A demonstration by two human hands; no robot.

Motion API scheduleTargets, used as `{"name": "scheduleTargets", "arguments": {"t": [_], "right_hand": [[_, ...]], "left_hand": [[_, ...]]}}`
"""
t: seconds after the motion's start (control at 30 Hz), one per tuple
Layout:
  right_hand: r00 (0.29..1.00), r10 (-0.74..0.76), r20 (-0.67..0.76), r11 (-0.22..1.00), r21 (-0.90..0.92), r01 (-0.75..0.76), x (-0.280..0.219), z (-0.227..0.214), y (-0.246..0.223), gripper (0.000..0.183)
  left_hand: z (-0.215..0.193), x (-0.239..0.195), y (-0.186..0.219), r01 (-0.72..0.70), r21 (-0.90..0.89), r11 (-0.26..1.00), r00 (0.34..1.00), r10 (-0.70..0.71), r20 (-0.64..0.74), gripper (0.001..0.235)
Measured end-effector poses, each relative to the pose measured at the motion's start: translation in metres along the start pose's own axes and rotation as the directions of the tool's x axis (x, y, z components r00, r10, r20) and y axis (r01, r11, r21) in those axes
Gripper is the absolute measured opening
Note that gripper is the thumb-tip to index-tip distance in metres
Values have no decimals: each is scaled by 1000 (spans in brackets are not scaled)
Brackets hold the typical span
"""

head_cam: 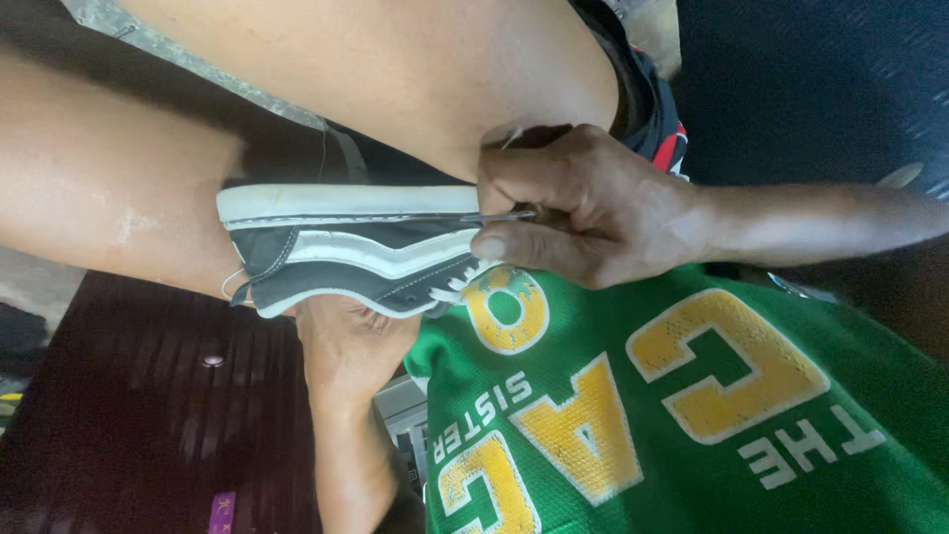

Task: The person holds a black and white sneaker on their lap and uses a needle and thread to stitch along the sole edge. They repeatedly push the needle through the shoe and pull the thread tight, working on the same section throughout the clip.

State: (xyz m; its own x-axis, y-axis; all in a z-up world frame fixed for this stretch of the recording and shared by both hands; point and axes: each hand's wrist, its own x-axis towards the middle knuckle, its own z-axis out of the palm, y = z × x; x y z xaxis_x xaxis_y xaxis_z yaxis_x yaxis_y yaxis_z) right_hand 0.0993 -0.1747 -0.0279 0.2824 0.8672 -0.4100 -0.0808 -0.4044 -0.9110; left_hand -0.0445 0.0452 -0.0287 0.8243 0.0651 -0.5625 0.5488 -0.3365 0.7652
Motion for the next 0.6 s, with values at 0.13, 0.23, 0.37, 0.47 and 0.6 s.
{"name": "scheduleTargets", "arguments": {"t": [0.13,0.23,0.37,0.47,0.6], "right_hand": [[984,-148,-98,987,-84,140,2,5,4,32],[990,-94,-103,995,-31,91,7,-2,3,33],[995,-44,-91,999,-14,43,4,-6,2,31],[995,-81,-55,995,60,84,-7,-15,2,25],[988,-76,-134,997,11,78,-21,-43,6,24]], "left_hand": [[0,-5,-10,42,-41,998,997,-39,64,18],[-2,-4,-13,-42,-121,992,998,46,36,20],[-13,-1,-8,-68,-140,988,996,75,47,20],[-23,0,1,-274,-82,958,961,277,24,36],[-6,2,14,-11,-217,976,1000,13,6,29]]}}
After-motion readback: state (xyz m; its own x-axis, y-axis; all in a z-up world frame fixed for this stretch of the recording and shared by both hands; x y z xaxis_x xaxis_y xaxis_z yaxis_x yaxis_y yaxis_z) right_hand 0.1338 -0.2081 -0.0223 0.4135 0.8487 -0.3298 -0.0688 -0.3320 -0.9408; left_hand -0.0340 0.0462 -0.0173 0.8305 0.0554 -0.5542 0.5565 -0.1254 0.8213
